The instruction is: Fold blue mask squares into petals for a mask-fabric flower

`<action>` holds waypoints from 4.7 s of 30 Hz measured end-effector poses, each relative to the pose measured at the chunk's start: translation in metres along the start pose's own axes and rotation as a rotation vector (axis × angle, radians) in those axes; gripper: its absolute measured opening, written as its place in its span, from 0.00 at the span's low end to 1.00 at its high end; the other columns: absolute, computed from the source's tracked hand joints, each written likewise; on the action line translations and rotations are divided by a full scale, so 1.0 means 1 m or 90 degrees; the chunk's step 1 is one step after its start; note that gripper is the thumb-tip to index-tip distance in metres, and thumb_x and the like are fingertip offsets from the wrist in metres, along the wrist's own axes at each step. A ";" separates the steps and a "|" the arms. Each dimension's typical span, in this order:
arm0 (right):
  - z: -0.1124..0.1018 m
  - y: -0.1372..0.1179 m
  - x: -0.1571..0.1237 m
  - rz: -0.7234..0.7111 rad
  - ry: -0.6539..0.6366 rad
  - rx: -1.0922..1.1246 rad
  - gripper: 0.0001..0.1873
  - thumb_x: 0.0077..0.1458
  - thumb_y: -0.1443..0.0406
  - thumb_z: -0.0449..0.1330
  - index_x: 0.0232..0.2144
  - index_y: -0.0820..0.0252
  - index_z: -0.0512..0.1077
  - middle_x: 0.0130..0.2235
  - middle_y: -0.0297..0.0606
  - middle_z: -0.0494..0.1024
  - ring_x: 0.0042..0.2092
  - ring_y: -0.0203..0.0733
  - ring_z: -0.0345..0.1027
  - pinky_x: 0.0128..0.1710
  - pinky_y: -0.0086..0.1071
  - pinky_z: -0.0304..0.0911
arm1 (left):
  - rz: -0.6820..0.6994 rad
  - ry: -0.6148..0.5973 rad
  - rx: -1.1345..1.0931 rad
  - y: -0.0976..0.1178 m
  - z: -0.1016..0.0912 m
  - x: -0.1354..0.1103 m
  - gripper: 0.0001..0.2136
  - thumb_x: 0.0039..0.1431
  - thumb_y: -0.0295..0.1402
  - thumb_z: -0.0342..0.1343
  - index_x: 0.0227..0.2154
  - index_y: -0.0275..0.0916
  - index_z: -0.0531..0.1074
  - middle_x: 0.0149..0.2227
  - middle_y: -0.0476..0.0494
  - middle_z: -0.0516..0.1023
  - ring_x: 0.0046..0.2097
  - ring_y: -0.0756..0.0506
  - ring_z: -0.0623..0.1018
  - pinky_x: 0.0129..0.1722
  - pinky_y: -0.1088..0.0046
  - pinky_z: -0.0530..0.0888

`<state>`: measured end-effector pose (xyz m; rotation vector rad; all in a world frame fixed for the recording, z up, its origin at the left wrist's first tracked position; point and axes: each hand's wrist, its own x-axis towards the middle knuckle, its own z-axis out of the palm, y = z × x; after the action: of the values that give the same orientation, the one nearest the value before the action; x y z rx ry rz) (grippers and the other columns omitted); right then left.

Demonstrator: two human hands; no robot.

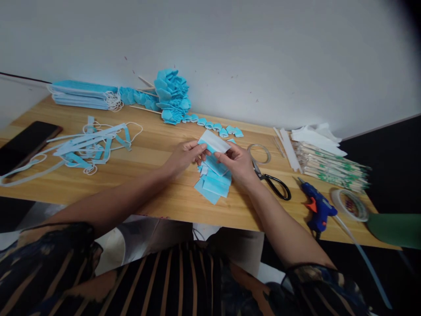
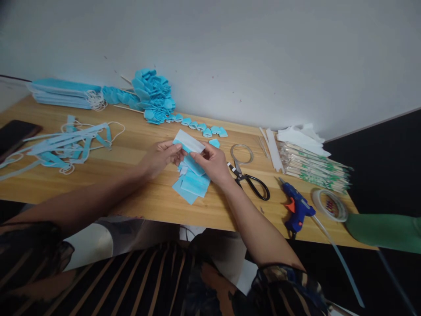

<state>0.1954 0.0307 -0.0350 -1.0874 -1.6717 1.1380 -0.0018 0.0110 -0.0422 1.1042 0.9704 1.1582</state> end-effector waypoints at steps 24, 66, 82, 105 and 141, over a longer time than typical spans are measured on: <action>-0.002 0.004 -0.001 -0.051 0.025 -0.060 0.17 0.54 0.57 0.67 0.46 0.54 0.82 0.31 0.32 0.74 0.33 0.38 0.64 0.35 0.34 0.60 | 0.107 0.107 0.055 0.013 -0.001 0.000 0.09 0.57 0.32 0.67 0.29 0.37 0.71 0.25 0.49 0.81 0.23 0.54 0.74 0.26 0.79 0.73; -0.014 -0.001 0.002 -0.257 0.065 -0.105 0.21 0.67 0.56 0.58 0.60 0.41 0.73 0.53 0.38 0.81 0.53 0.48 0.74 0.47 0.44 0.74 | -0.081 0.048 -0.225 0.014 0.006 -0.002 0.10 0.58 0.30 0.68 0.25 0.32 0.76 0.26 0.44 0.79 0.29 0.51 0.75 0.29 0.74 0.68; -0.017 -0.001 0.004 -0.454 -0.055 -0.342 0.21 0.62 0.72 0.59 0.47 0.39 0.80 0.63 0.32 0.74 0.66 0.53 0.64 0.64 0.58 0.62 | -0.138 -0.024 -0.221 0.011 0.005 -0.004 0.11 0.49 0.32 0.73 0.24 0.32 0.76 0.24 0.46 0.77 0.25 0.52 0.74 0.23 0.76 0.65; -0.003 0.000 0.001 -0.241 0.022 -0.112 0.04 0.58 0.60 0.68 0.31 0.52 0.78 0.50 0.38 0.82 0.54 0.49 0.74 0.58 0.50 0.67 | -0.025 0.058 0.123 0.010 0.006 -0.007 0.13 0.53 0.40 0.66 0.22 0.36 0.77 0.24 0.47 0.78 0.25 0.52 0.72 0.28 0.75 0.68; 0.000 0.008 0.003 -0.070 -0.036 0.018 0.26 0.56 0.58 0.66 0.57 0.50 0.71 0.36 0.32 0.75 0.36 0.38 0.69 0.36 0.34 0.66 | -0.048 0.040 0.195 0.012 0.008 -0.009 0.09 0.51 0.35 0.66 0.22 0.36 0.77 0.20 0.51 0.73 0.24 0.53 0.69 0.26 0.77 0.66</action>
<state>0.1962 0.0353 -0.0425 -0.9409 -1.7314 1.1269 0.0020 0.0017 -0.0286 1.2669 1.2586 1.0100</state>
